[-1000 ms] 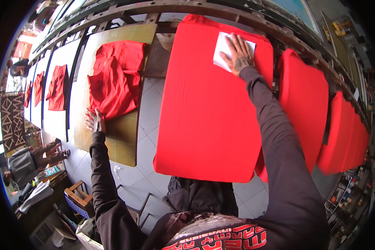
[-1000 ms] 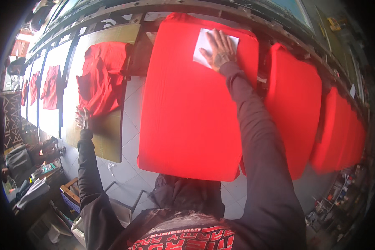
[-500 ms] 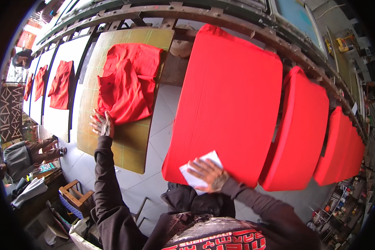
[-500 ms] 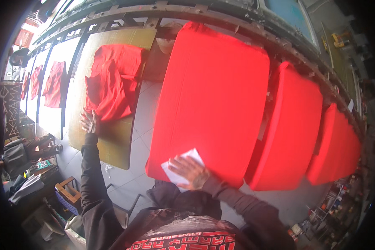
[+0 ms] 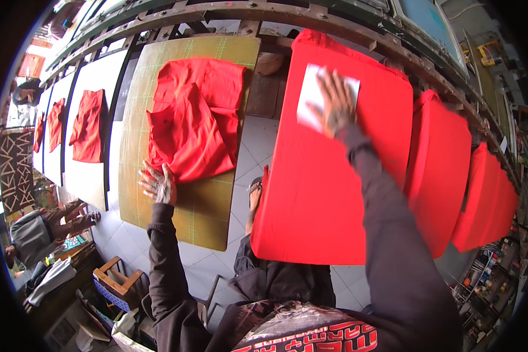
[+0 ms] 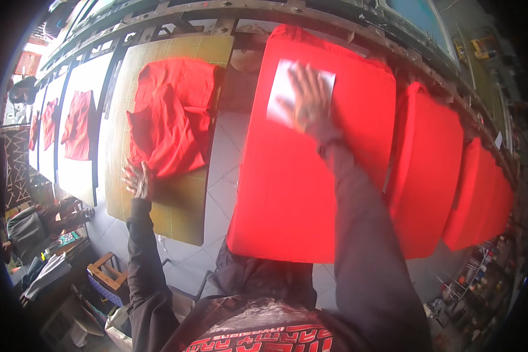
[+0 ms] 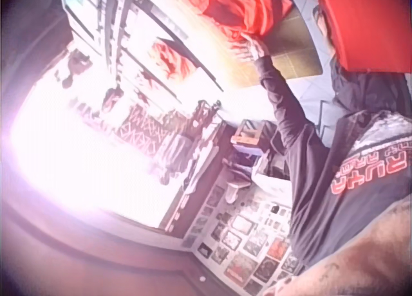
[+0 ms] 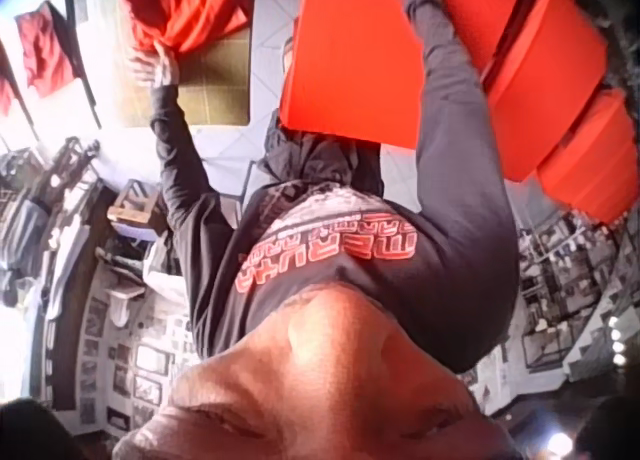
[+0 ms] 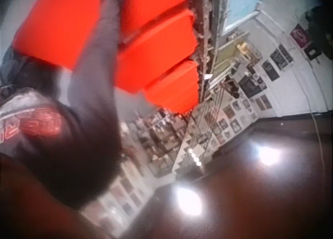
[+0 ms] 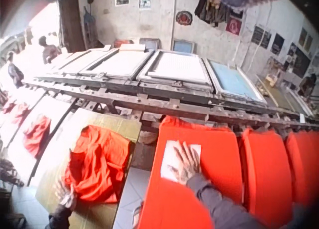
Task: The person places red t-shirts onto a screen printing platen, smoothing them out by hand and using a small white card to press the fabric flat before adjusting the shirt's position.
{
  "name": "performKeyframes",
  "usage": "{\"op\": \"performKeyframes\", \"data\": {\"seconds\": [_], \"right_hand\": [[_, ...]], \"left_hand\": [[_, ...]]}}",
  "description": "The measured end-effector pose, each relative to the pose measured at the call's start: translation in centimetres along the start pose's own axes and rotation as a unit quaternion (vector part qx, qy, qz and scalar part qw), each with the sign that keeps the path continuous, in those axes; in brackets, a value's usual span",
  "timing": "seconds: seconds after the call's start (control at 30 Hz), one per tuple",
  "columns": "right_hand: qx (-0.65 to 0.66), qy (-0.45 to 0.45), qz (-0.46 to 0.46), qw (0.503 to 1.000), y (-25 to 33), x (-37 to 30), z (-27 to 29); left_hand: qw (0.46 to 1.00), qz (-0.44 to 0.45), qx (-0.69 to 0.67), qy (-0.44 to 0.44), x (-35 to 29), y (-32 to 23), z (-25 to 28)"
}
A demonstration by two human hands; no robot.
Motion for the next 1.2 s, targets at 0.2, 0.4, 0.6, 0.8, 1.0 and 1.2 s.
{"op": "performKeyframes", "data": {"seconds": [0.2,0.4,0.6,0.8,1.0,1.2], "right_hand": [[0.107,0.260,-0.001,0.960,15.2,-23.1,6.6],[0.083,0.262,-0.046,0.961,15.3,-18.7,6.1],[0.005,0.091,-0.064,0.994,5.3,-1.2,0.7],[-0.053,-0.021,-0.118,0.991,-4.0,7.3,-4.6],[0.062,0.099,-0.164,0.979,9.8,-7.7,4.1],[0.043,0.190,-0.325,0.925,16.7,-26.2,8.0]], "left_hand": [[1.000,-0.014,0.001,0.006,-1.4,0.5,-0.9],[0.991,-0.010,-0.117,0.056,-3.3,-2.1,2.3],[0.987,0.001,-0.141,0.071,-3.9,-3.1,4.0],[0.999,-0.028,-0.004,0.024,-1.9,-2.5,1.9],[0.929,-0.143,0.244,-0.239,0.3,5.1,-3.5],[0.823,-0.240,0.362,-0.366,-0.7,0.4,-1.4]]}}
Point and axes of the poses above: each hand's wrist, its own x-axis towards the middle knuckle, its own z-axis out of the back of the hand, y = z × x, the point moved 8 cm from there along x, towards the middle knuckle, and after that the axes turned 8 degrees about -x, right-handed, at the moved point
